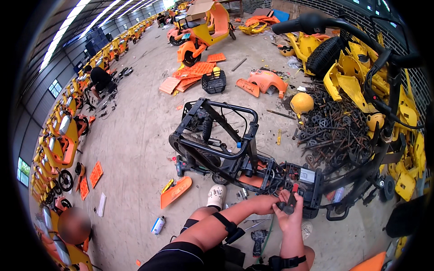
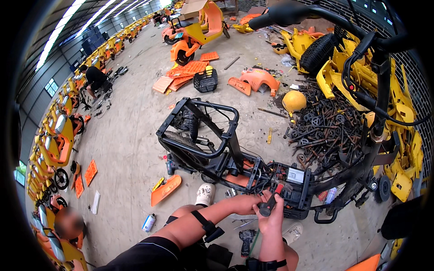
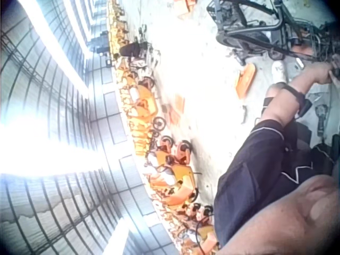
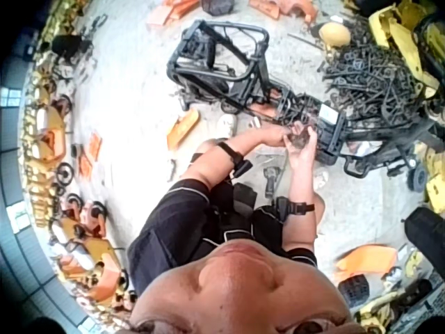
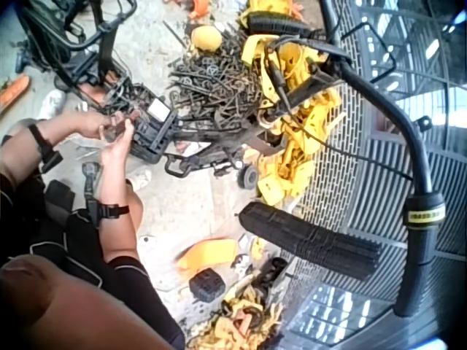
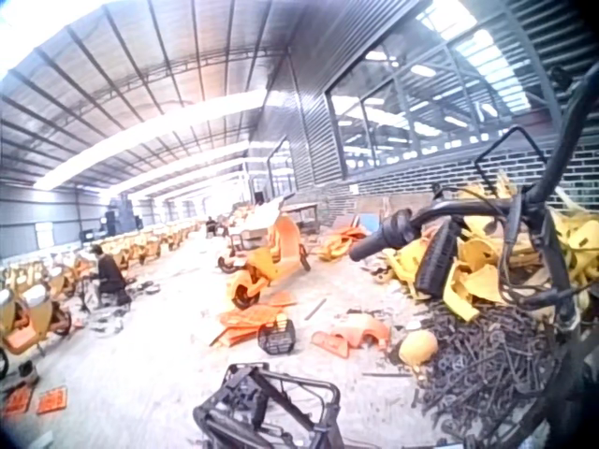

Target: The person uses a hammer and a pair of pliers to strike and pull at components on a motorcycle frame on the floor, handling wires and metal parts.

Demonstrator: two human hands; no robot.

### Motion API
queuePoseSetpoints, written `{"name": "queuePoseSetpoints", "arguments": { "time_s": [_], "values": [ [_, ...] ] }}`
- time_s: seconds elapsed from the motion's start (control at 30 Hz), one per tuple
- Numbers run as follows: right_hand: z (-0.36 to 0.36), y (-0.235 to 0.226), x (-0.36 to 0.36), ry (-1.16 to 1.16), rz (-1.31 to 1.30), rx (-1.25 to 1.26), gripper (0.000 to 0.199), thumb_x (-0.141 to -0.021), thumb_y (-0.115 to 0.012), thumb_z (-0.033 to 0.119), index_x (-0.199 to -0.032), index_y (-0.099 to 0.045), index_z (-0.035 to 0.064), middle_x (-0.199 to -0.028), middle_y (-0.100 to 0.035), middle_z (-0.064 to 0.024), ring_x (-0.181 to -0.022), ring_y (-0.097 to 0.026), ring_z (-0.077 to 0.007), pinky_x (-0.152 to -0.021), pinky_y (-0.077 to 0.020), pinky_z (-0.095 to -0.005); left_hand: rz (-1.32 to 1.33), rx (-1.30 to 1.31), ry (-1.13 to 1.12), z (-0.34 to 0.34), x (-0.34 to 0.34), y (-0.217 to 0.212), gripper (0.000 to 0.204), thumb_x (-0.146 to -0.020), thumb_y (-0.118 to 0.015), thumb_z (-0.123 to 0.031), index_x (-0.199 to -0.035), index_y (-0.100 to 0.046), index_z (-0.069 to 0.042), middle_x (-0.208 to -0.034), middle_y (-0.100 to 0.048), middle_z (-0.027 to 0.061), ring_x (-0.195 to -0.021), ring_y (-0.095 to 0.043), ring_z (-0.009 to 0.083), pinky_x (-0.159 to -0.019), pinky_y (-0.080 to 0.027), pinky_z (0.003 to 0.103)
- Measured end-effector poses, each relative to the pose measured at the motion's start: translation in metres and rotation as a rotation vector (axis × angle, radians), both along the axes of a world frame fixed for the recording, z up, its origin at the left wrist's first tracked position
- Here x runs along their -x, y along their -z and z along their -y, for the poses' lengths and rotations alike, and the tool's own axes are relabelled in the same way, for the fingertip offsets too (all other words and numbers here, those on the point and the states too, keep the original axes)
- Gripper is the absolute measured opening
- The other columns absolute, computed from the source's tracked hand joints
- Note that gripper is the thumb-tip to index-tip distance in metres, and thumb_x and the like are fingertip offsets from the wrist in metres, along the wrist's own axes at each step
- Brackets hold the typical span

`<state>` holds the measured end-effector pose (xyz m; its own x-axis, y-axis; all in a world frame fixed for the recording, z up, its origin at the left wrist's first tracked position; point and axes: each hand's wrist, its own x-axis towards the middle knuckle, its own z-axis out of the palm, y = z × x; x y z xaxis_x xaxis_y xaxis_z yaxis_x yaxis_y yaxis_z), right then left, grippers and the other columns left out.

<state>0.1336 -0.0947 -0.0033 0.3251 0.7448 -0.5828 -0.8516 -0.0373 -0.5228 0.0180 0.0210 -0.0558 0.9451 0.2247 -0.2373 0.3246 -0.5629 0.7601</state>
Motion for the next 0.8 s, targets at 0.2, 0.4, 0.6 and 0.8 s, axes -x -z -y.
{"name": "queuePoseSetpoints", "arguments": {
  "time_s": [0.2,0.4,0.6,0.8],
  "values": [
    [0.003,0.014,-0.003,-0.019,-0.084,-0.111,0.03,-0.09,-0.067,0.042,-0.104,-0.061,0.0155,-0.133,-0.056,-0.0013,-0.124,-0.048,-0.0223,-0.094,-0.0506,-0.0581,0.098,0.05,-0.02,-0.002,0.009,0.008,0.04,-0.087,-0.069,-0.023,-0.121,-0.057,-0.006,-0.114,-0.067,0.0202,-0.107,-0.065,0.0425,-0.091,-0.052,0.049],
    [0.0,-0.003,-0.006,-0.08,-0.12,-0.336,0.024,-0.084,-0.07,0.033,-0.099,-0.062,0.0166,-0.146,-0.05,-0.0022,-0.13,-0.044,-0.0275,-0.096,-0.0417,-0.0798,0.118,0.169,-0.058,0.002,0.02,-0.01,0.039,-0.089,-0.07,-0.022,-0.124,-0.057,-0.009,-0.115,-0.067,0.0179,-0.107,-0.066,0.0398,-0.09,-0.052,0.046],
    [0.002,-0.02,-0.007,-0.129,-0.254,-0.506,0.024,-0.079,-0.071,0.027,-0.098,-0.063,0.0137,-0.158,-0.042,-0.0054,-0.136,-0.045,-0.0359,-0.098,-0.0333,-0.0872,0.16,0.216,-0.066,0.006,0.029,-0.025,0.039,-0.089,-0.071,-0.021,-0.124,-0.057,-0.01,-0.117,-0.068,0.0162,-0.108,-0.066,0.0398,-0.089,-0.052,0.046],
    [-0.002,-0.016,0.0,-0.083,-0.262,-0.497,0.023,-0.08,-0.064,0.027,-0.096,-0.063,0.011,-0.14,-0.057,-0.0085,-0.126,-0.054,-0.03,-0.096,-0.0432,-0.077,0.205,0.07,-0.126,0.008,0.035,-0.024,0.033,-0.092,-0.066,-0.022,-0.121,-0.057,-0.011,-0.118,-0.067,0.0181,-0.108,-0.064,0.0429,-0.088,-0.053,0.048]
  ]
}}
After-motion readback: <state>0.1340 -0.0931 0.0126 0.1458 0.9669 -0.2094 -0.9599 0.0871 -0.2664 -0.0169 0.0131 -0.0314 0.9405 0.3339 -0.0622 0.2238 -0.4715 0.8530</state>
